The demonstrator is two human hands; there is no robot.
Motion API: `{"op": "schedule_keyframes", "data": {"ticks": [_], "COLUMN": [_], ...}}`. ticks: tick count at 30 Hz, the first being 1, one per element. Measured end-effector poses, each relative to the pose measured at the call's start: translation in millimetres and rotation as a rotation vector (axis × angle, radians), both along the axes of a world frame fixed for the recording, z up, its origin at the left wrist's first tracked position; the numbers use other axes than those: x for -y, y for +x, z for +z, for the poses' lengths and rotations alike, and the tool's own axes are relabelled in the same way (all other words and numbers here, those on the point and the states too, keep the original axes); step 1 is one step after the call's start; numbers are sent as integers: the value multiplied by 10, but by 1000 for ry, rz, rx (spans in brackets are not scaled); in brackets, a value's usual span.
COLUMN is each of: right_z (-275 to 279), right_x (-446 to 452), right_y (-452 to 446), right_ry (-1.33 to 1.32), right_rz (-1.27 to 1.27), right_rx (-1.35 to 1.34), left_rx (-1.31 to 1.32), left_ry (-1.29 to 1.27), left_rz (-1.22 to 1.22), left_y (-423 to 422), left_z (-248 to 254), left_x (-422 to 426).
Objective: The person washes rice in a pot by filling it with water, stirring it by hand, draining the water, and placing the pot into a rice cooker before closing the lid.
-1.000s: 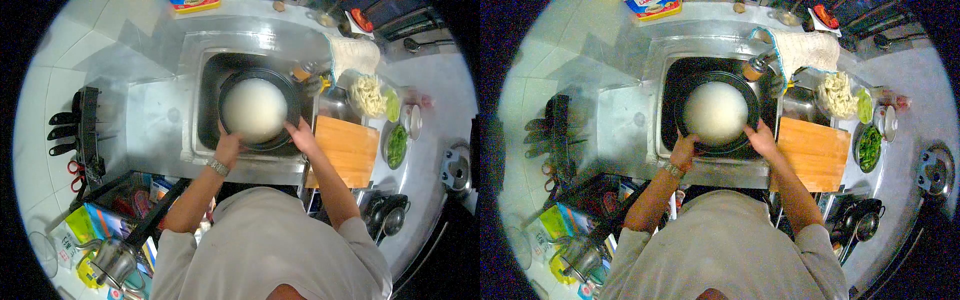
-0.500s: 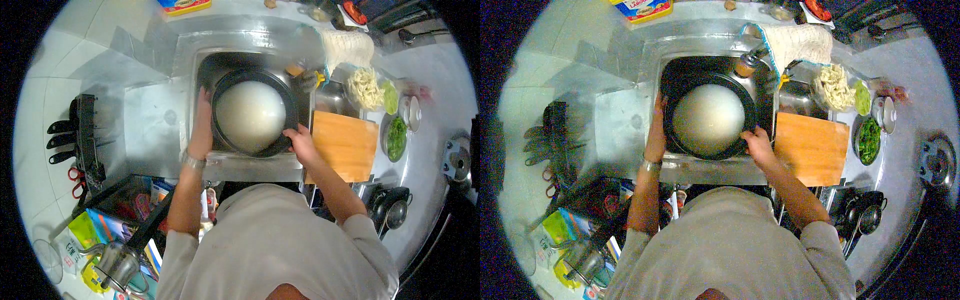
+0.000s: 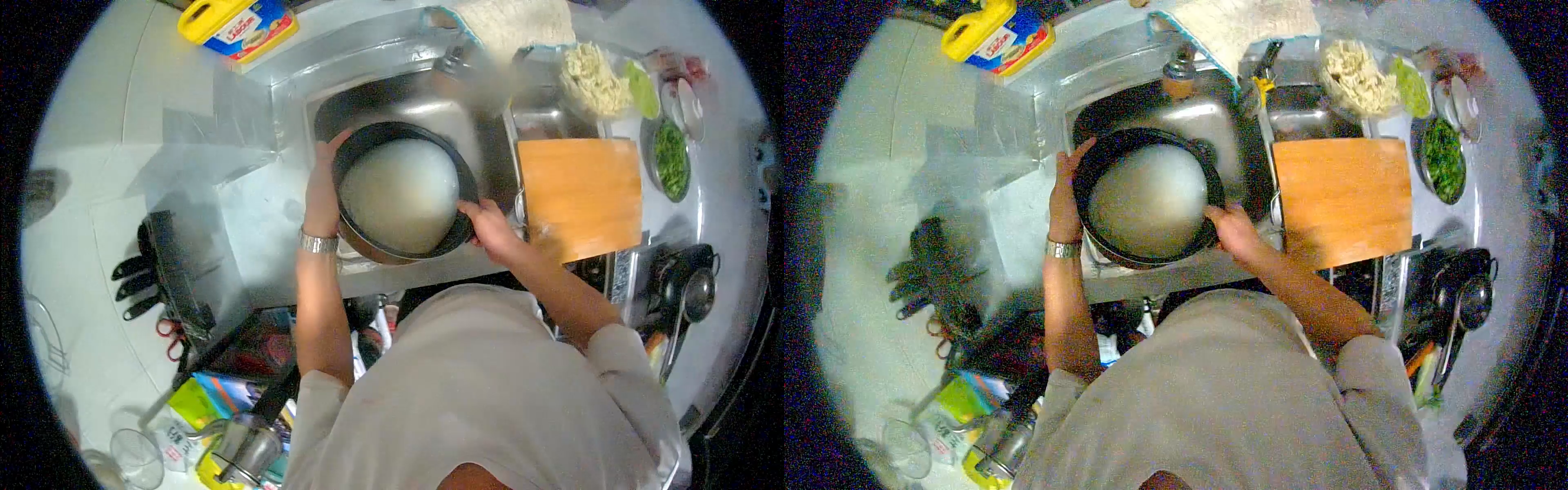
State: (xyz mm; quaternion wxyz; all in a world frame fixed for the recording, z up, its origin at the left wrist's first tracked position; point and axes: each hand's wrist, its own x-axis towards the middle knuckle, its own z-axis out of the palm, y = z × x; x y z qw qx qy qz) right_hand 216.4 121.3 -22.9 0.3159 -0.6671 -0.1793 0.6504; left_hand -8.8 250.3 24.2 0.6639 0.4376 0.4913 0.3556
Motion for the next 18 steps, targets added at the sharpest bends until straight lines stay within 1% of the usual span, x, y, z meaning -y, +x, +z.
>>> {"op": "schedule_keyframes", "data": {"ticks": [1, 2, 3, 5, 6, 8, 12, 14, 15, 16, 18], "right_z": [-81, -149, -203, -287, -320, -378, -381, -280, -114, -92, -79], "right_x": [22, 39, 59, 76, 84, 92, 61, 41, 24, 24, 31], "right_y": [-24, -53, -76, -101, -118, -153, -258, -301, -314, -320, -332], "right_ry": [-10, -15, -11, 7, 10, 3, -45, -36, -60, -62, -31], "right_rz": [-24, -48, -67, 42, 29, 30, 42, 115, 37, 32, 63], "right_rx": [-31, -60, -75, 9, 0, -21, -43, 50, -67, -69, -166], "left_rx": [-89, -174, -187, -94, -102, -83, -105, -29, -70, -72, -94], "left_ry": [93, 192, 197, 87, 91, -16, -2, -97, -40, -41, -76], "left_rz": [-29, -59, -80, -29, -42, 34, 18, 7, -28, -34, 37], "left_y": [-64, -80, -96, -92, -73, -32, -131, -181, -192, -196, -93], "left_z": [-106, -104, -96, -29, 27, 144, 141, 141, 149, 149, 335], "left_x": [-25, -57, -74, -82, -79, -65, -81, -117, -155, -140, -72]}}
